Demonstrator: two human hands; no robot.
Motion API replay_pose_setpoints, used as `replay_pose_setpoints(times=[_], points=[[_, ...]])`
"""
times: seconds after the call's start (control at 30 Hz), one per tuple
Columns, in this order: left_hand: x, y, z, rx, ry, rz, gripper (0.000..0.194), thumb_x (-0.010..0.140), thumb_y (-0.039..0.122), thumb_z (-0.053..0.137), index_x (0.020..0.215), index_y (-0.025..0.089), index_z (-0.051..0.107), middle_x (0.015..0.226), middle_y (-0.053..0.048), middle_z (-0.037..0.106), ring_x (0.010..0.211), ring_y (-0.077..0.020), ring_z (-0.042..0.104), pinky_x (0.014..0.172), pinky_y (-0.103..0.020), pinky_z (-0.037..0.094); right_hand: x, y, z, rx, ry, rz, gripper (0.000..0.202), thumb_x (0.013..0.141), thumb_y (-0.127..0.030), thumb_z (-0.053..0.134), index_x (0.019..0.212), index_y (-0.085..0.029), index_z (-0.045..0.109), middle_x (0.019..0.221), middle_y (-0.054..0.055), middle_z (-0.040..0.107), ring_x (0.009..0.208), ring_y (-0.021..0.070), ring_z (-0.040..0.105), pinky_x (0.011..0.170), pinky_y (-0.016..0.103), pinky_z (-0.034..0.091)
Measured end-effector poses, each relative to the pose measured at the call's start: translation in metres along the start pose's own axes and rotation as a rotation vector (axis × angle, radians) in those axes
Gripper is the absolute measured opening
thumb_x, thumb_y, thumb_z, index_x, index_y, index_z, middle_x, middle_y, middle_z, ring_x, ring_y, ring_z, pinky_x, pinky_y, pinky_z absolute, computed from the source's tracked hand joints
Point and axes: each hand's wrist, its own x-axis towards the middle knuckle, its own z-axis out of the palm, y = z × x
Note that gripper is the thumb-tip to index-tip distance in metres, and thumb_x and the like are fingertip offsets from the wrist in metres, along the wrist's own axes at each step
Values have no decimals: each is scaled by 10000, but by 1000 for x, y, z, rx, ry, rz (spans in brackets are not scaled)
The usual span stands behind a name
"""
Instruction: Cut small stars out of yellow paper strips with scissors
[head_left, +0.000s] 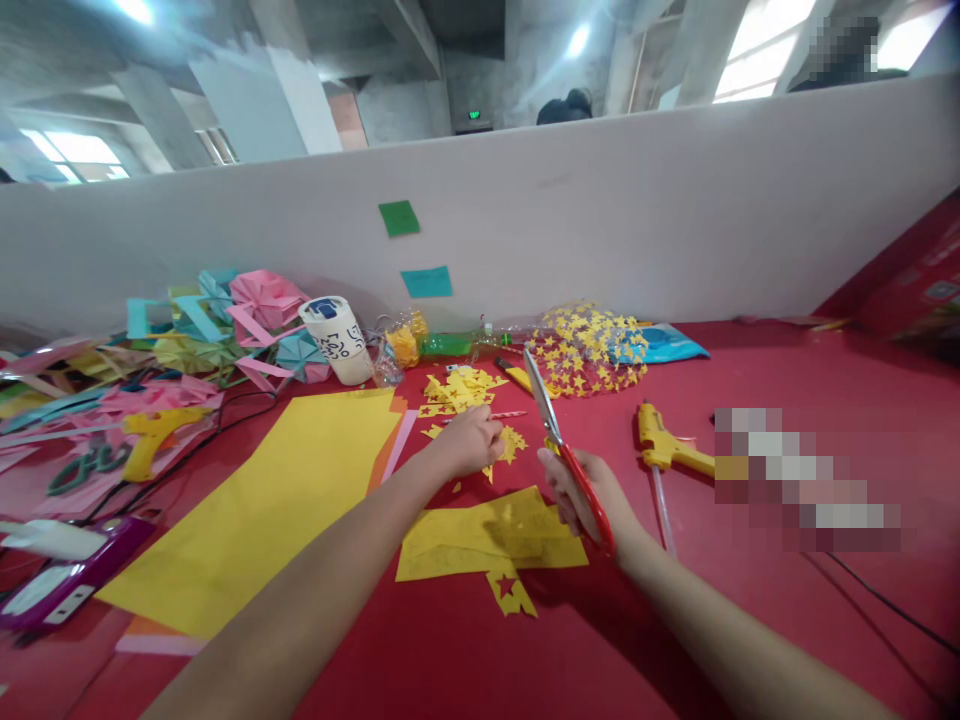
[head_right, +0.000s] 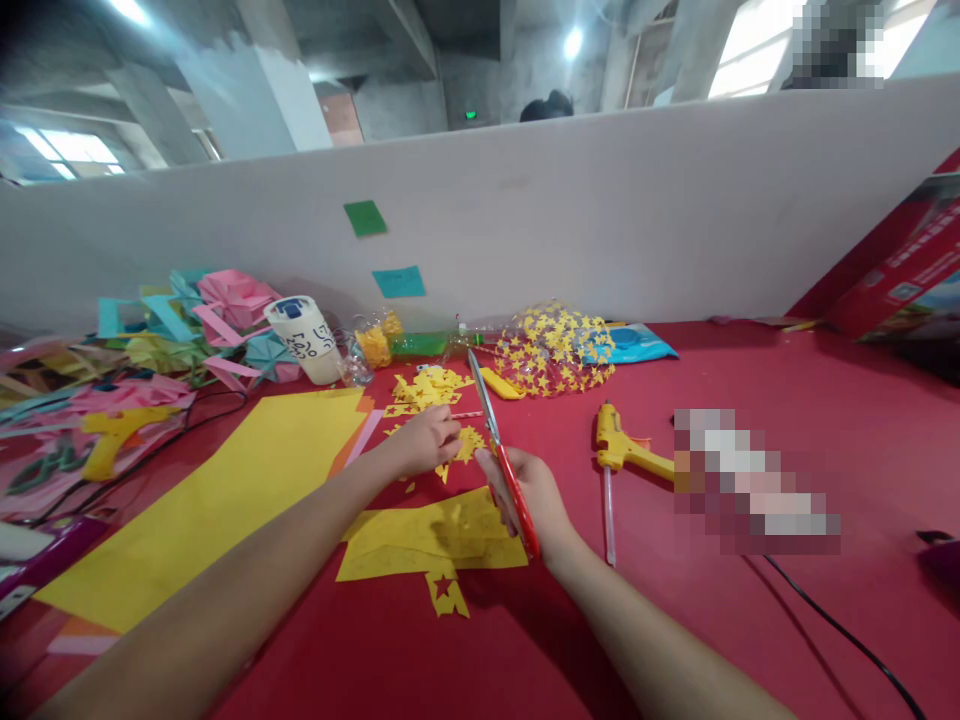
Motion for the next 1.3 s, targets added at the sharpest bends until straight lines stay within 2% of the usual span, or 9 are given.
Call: replay_pose_setpoints(times=[0.17,0.33,0.47,0.57,0.73,0.83,1.03,1.13,1.3], points=[[-19,-19,-30,-26,26,-53,233,852,256,386,862,185,607,863,-66,590,805,-209,554,712,-327,422,-2,1,1,-4,-3,-1,413,780,-504,611,598,-218,376,387,-118,313,271,49,304,261,147,262],[-45,-14,-30,-120,-79,23,509,771,403,584,1256,267,510,1313,-80,474,951,-217,579,805,-324,447,-2,2,3,-23,-5,8,392,747,-471,657,594,-212,404,346,-111,344,255,53,308,259,151,247],[-47,-9,-16,-127,-29,75,161,832,262,480,865,194,622,963,-56,593,864,-186,571,760,-289,437,-2,4,5,-35,2,9,417,761,-514,628,595,-217,388,348,-111,333,260,55,312,260,151,240],[-45,-22,-21,-108,21,31,136,821,221,456,777,186,580,839,-44,579,776,-177,555,694,-283,424,-2,5,3,-39,7,5,439,775,-564,592,601,-217,387,376,-109,332,273,55,322,271,155,258],[-46,-50,-33,41,107,-134,165,806,222,437,861,188,589,898,-69,613,743,-196,565,679,-313,432,1,7,1,-33,16,9,458,788,-592,569,605,-217,381,402,-113,313,281,54,317,276,160,270],[-50,-53,-24,61,82,-116,259,822,207,427,998,172,614,1045,-113,638,964,-246,580,858,-364,437,2,9,1,-25,14,14,464,791,-588,569,593,-217,372,405,-111,310,279,52,311,273,161,270],[-70,-57,-10,75,-31,-65,656,847,536,452,1377,150,423,1411,-161,453,1283,-324,407,1062,-464,312,3,12,-1,-25,10,26,449,777,-552,610,591,-218,375,394,-108,326,278,55,324,274,159,278],[-76,-66,-9,88,-65,-74,724,832,585,454,1408,153,384,1480,-159,357,1339,-331,330,1087,-471,276,4,13,-1,-34,4,30,450,803,-548,583,580,-216,375,376,-103,339,275,58,338,274,156,272],[-61,-70,-21,88,26,-91,632,853,561,441,1348,168,451,1373,-158,479,1253,-313,429,1039,-450,334,4,10,1,-47,8,24,447,804,-534,585,570,-216,375,359,-105,338,269,58,336,273,157,275]])
